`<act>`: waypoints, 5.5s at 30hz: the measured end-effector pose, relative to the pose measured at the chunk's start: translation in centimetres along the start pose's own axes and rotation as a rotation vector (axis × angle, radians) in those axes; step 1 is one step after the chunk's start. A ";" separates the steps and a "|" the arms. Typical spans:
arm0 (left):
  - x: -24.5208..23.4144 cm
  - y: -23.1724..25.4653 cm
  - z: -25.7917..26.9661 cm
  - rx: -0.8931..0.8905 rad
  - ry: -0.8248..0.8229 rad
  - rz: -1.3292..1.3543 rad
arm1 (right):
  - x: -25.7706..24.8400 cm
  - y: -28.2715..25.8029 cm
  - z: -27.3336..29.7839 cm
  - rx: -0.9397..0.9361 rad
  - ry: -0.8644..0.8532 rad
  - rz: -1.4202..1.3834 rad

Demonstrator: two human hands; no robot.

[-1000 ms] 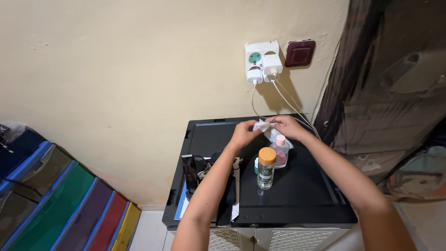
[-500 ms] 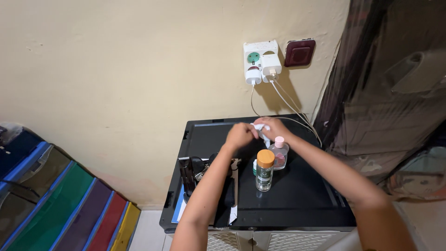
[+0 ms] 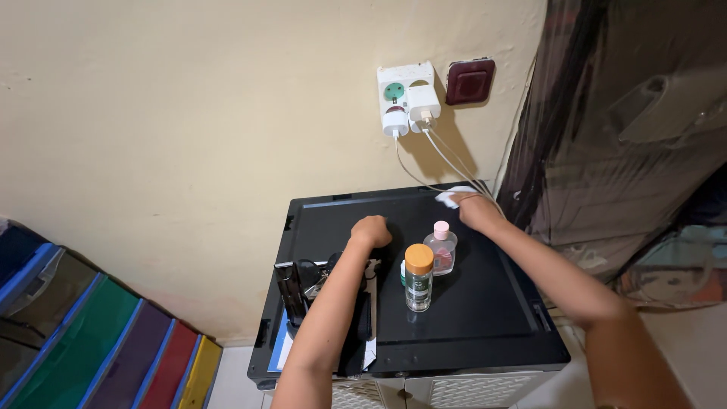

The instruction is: Cleaning a watch, bottles, and a trimmer with tissues on top of a cabinet

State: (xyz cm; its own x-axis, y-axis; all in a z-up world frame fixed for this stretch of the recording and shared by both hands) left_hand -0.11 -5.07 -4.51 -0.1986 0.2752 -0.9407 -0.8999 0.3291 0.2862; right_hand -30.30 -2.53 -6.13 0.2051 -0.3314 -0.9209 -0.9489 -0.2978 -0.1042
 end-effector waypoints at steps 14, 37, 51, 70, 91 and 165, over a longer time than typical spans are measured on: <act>-1.4 -0.1 0.2 0.024 -0.059 -0.089 | 6.7 1.9 -3.9 -0.065 0.164 -0.134; 0.3 -0.6 -2.7 0.048 -0.068 -0.129 | -4.1 -2.3 5.0 0.069 -0.295 -0.114; -1.2 -0.1 0.8 0.118 -0.090 -0.188 | -12.9 -3.4 14.0 0.138 -0.580 -0.334; 0.2 -1.7 -1.9 0.095 -0.067 -0.198 | 3.7 -6.0 -1.5 -0.326 -0.112 -0.580; -1.1 -1.2 -0.8 0.121 -0.093 -0.234 | -9.1 -5.3 17.0 -0.212 -0.155 -0.654; -2.7 -0.5 12.0 0.284 0.189 0.268 | -5.1 -19.3 4.0 -0.383 0.208 0.064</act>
State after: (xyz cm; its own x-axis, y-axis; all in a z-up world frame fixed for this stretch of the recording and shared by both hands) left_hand 5.51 4.85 0.03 -0.5023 0.2229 -0.8355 -0.6694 0.5114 0.5389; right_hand -13.98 8.50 -0.92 0.2299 -0.5215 -0.8217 -0.8120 -0.5682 0.1333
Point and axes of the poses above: each hand's wrist, its own z-axis away from the middle knuckle, its own x-axis out of the palm, y = z × x, the point moved 1 cm from there along -z, towards the middle knuckle
